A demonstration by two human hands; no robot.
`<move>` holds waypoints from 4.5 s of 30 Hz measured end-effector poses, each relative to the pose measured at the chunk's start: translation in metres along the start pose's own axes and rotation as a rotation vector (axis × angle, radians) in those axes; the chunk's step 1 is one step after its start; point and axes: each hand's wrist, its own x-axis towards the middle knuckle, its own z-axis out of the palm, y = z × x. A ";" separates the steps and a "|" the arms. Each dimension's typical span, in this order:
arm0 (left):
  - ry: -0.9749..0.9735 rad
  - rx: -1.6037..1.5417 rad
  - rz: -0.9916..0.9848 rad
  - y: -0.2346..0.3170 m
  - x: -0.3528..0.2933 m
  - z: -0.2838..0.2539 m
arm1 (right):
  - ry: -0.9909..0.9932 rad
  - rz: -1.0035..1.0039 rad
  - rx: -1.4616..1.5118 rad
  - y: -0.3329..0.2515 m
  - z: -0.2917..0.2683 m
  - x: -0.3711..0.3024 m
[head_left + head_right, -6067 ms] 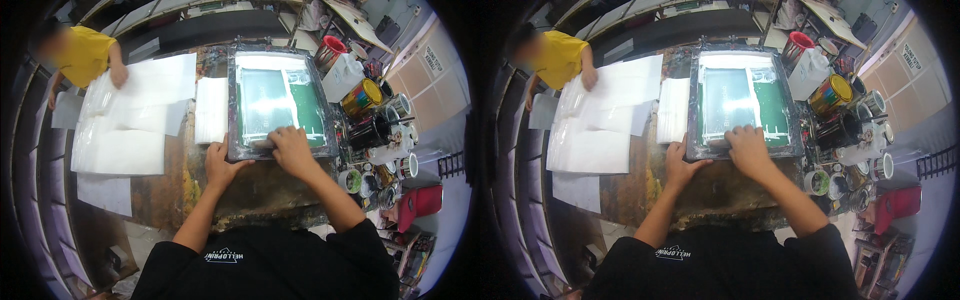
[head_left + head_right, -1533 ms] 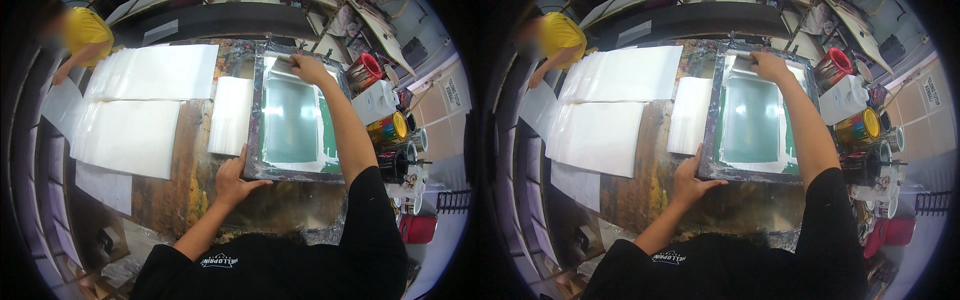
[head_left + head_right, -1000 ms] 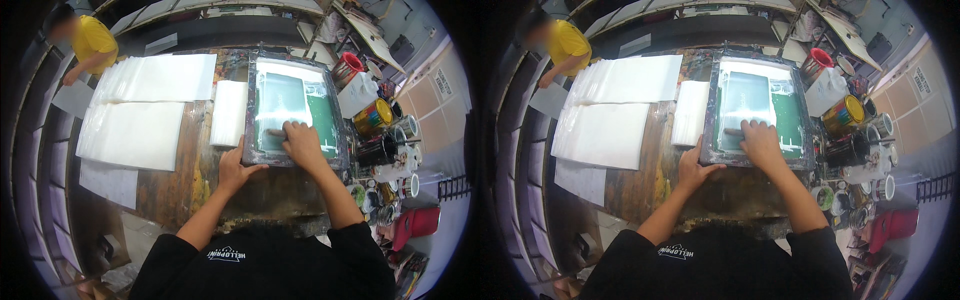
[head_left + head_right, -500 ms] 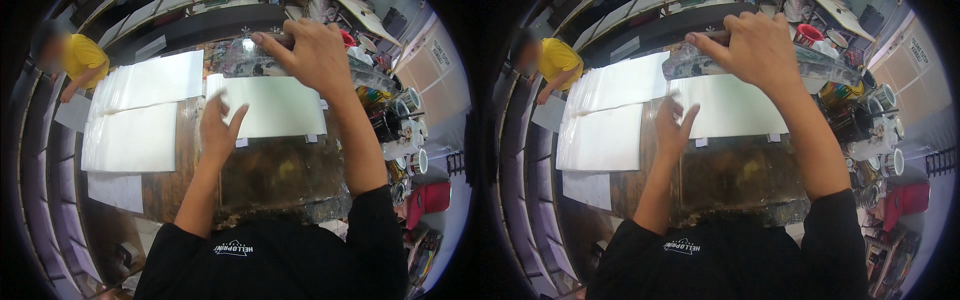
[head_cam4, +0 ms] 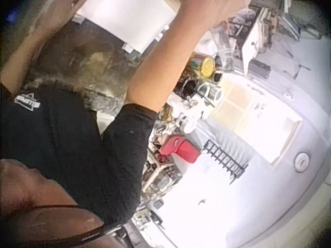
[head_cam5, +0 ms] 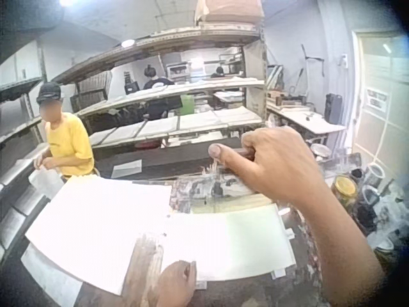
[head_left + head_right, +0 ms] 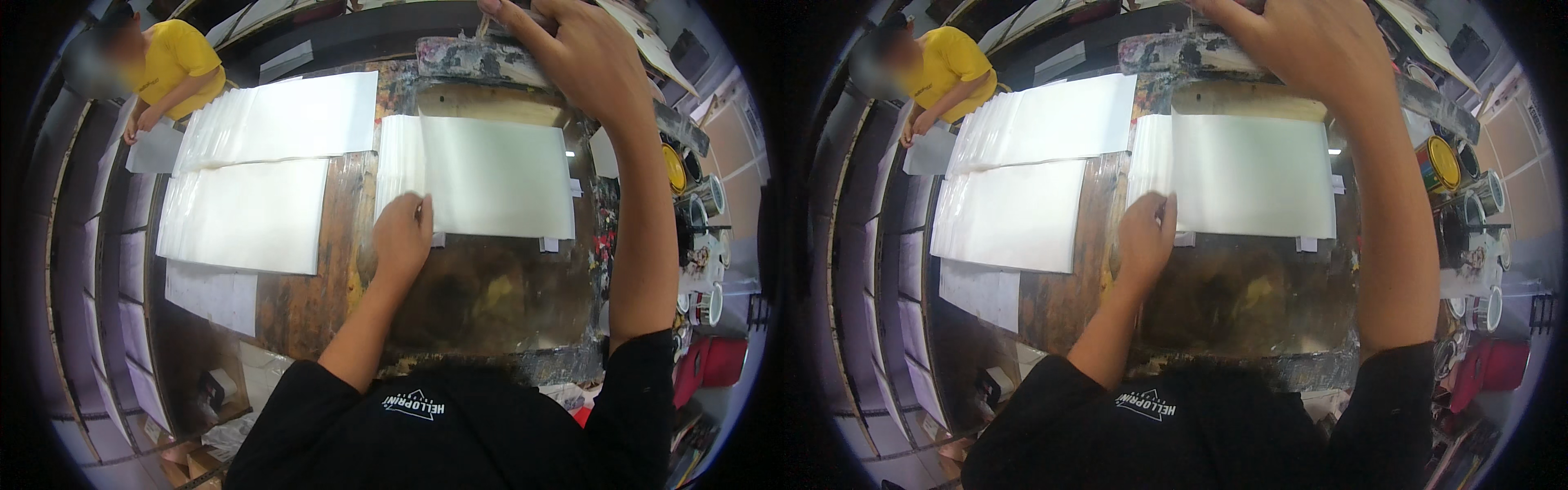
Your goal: The person performs screen printing by placing white sheets on a table, aligning a screen frame, and using a squeegee to pull ink across the screen onto each sheet. Printed sheets are stacked to the side while the process repeats.
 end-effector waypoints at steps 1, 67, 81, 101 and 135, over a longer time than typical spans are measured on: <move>0.009 -0.076 -0.032 0.011 0.011 -0.007 | 0.001 -0.002 -0.001 0.001 -0.001 0.000; -0.225 -0.002 0.007 -0.014 -0.064 0.009 | -0.342 -0.101 -0.022 0.048 0.190 -0.182; -0.197 -0.137 0.032 -0.017 -0.067 0.009 | -0.404 -0.126 -0.127 0.113 0.274 -0.022; 0.016 -0.793 0.056 0.054 0.005 -0.020 | 0.190 -0.220 -0.072 0.018 0.053 -0.120; -0.027 -0.178 0.177 -0.008 0.033 -0.018 | 0.164 -0.134 0.102 0.026 0.012 -0.008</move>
